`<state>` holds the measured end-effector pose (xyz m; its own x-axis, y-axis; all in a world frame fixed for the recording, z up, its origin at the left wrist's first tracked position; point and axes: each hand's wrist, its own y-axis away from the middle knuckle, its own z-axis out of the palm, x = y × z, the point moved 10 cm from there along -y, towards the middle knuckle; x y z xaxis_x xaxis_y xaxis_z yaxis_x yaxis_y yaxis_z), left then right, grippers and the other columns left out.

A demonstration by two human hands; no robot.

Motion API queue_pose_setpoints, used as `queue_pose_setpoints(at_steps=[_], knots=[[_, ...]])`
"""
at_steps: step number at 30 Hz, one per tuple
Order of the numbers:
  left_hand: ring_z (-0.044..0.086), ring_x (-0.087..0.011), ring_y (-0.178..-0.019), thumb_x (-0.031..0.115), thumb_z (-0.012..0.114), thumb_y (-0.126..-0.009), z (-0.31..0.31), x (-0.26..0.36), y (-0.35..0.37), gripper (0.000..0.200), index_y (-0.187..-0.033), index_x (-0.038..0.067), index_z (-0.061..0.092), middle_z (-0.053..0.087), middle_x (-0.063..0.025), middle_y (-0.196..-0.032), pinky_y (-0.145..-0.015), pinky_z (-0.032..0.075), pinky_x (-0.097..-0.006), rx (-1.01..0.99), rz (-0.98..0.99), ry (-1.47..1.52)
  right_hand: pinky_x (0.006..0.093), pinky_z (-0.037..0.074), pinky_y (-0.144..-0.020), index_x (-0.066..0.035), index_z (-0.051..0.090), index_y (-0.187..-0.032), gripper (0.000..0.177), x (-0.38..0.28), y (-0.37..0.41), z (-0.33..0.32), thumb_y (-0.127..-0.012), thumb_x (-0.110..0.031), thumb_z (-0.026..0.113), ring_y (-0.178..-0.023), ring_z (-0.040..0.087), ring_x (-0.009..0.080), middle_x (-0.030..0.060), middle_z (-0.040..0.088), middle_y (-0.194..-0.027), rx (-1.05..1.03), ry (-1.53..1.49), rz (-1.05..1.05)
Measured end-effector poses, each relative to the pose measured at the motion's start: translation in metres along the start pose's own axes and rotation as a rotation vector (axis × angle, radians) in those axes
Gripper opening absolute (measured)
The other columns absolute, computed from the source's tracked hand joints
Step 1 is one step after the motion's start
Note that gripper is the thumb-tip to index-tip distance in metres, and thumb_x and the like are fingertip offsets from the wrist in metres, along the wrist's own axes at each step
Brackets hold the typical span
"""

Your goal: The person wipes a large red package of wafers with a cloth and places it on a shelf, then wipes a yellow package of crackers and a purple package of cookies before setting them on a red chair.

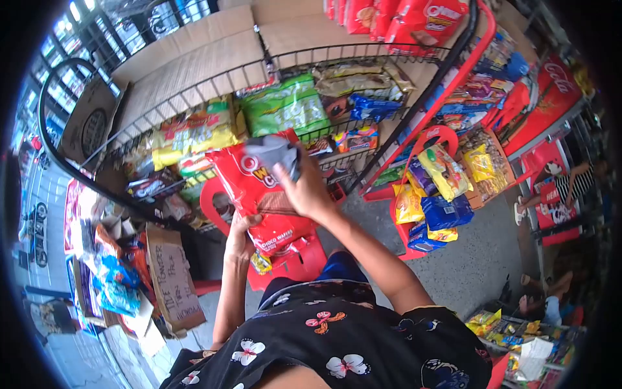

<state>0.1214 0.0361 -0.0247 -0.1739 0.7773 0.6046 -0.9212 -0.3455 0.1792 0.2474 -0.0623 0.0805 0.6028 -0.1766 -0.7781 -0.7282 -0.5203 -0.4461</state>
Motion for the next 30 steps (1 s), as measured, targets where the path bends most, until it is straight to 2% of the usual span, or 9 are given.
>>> queue_pose_setpoints(at_steps=[3,5,8,13,17,19,21,25,30], knots=[[0.059,-0.0243,-0.106,-0.008,0.058,-0.069,0.023,-0.016,-0.009,0.065,-0.131,0.002,0.041,0.058,-0.0123,-0.119,-0.094,0.047,-0.0387,-0.086,-0.067,-0.053,0.0411,0.044,-0.085,0.000,0.053,-0.118,0.035,0.063,-0.014,-0.069,-0.091,-0.022,0.056,-0.098,0.057,0.0379,0.0231,0.058,-0.111,0.278,0.256,-0.012],[0.062,-0.0172,-0.092,-0.006,0.057,-0.066,0.029,-0.021,-0.016,0.063,-0.128,0.000,0.044,0.062,-0.0088,-0.110,-0.083,0.050,-0.0291,-0.102,-0.087,-0.136,0.0368,0.044,-0.085,0.001,0.055,-0.116,0.033,0.135,0.013,-0.109,-0.091,-0.021,0.058,-0.096,0.060,0.0316,0.0213,0.061,-0.108,0.107,0.107,0.720],[0.062,-0.0150,-0.085,-0.003,0.057,-0.063,0.065,-0.021,-0.034,0.062,-0.124,-0.001,0.046,0.064,-0.0069,-0.102,-0.078,0.050,-0.0271,-0.152,-0.129,-0.177,0.0303,0.041,-0.090,-0.001,0.060,-0.114,0.035,0.178,0.055,-0.165,-0.089,-0.026,0.063,-0.103,0.056,0.0161,0.0072,0.064,-0.107,0.473,-0.376,0.561],[0.057,-0.0207,-0.108,0.017,0.069,-0.082,0.128,-0.047,-0.087,0.061,-0.133,0.000,0.040,0.055,-0.0113,-0.123,-0.094,0.045,-0.0354,-0.263,-0.179,-0.225,0.0311,0.041,-0.094,-0.001,0.055,-0.122,0.063,0.108,0.046,-0.201,-0.075,-0.036,0.078,-0.105,0.055,0.0151,0.0054,0.061,-0.115,0.054,-0.341,0.454],[0.060,-0.0164,-0.099,0.023,0.074,-0.079,0.255,-0.027,-0.108,0.060,-0.125,-0.003,0.047,0.063,-0.0106,-0.110,-0.090,0.046,-0.0324,-0.572,0.191,-0.891,0.0302,0.045,-0.089,-0.001,0.052,-0.124,0.070,0.099,0.011,-0.266,-0.066,-0.025,0.084,-0.097,0.059,0.0151,0.0047,0.064,-0.109,0.035,-0.218,0.410],[0.065,-0.0195,-0.090,0.022,0.074,-0.079,0.309,-0.014,-0.117,0.055,-0.120,-0.004,0.049,0.067,-0.0143,-0.099,-0.083,0.050,-0.0352,-0.514,0.348,-1.206,0.0299,0.046,-0.088,-0.002,0.056,-0.118,0.061,0.115,-0.012,-0.306,-0.068,-0.023,0.083,-0.096,0.059,0.0134,0.0042,0.065,-0.106,0.055,-0.191,0.366],[0.067,-0.0251,-0.085,0.021,0.074,-0.078,0.368,0.002,-0.122,0.056,-0.119,-0.005,0.047,0.067,-0.0199,-0.093,-0.075,0.051,-0.0382,-0.532,0.733,-1.199,0.0295,0.046,-0.086,-0.002,0.057,-0.117,0.059,0.105,-0.047,-0.351,-0.068,-0.026,0.082,-0.094,0.059,0.0123,0.0042,0.066,-0.104,0.145,-0.147,0.293],[0.065,-0.0341,-0.092,0.021,0.075,-0.077,0.469,0.018,-0.152,0.058,-0.118,-0.004,0.043,0.065,-0.0236,-0.097,-0.076,0.050,-0.0405,-0.569,1.137,-1.264,0.0316,0.049,-0.076,-0.003,0.065,-0.098,0.041,0.074,-0.140,-0.449,-0.069,-0.027,0.082,-0.077,0.064,0.0156,0.0063,0.069,-0.089,0.436,0.059,-0.062],[0.063,-0.0340,-0.092,0.022,0.077,-0.074,0.499,0.014,-0.235,0.052,-0.108,-0.004,0.047,0.063,-0.0224,-0.097,-0.077,0.048,-0.0400,-0.447,1.249,-1.143,0.0396,0.051,-0.077,-0.001,0.064,-0.101,0.060,0.089,-0.220,-0.488,-0.063,-0.046,0.080,-0.088,0.066,0.0346,0.0189,0.069,-0.093,0.559,0.412,-0.141]])
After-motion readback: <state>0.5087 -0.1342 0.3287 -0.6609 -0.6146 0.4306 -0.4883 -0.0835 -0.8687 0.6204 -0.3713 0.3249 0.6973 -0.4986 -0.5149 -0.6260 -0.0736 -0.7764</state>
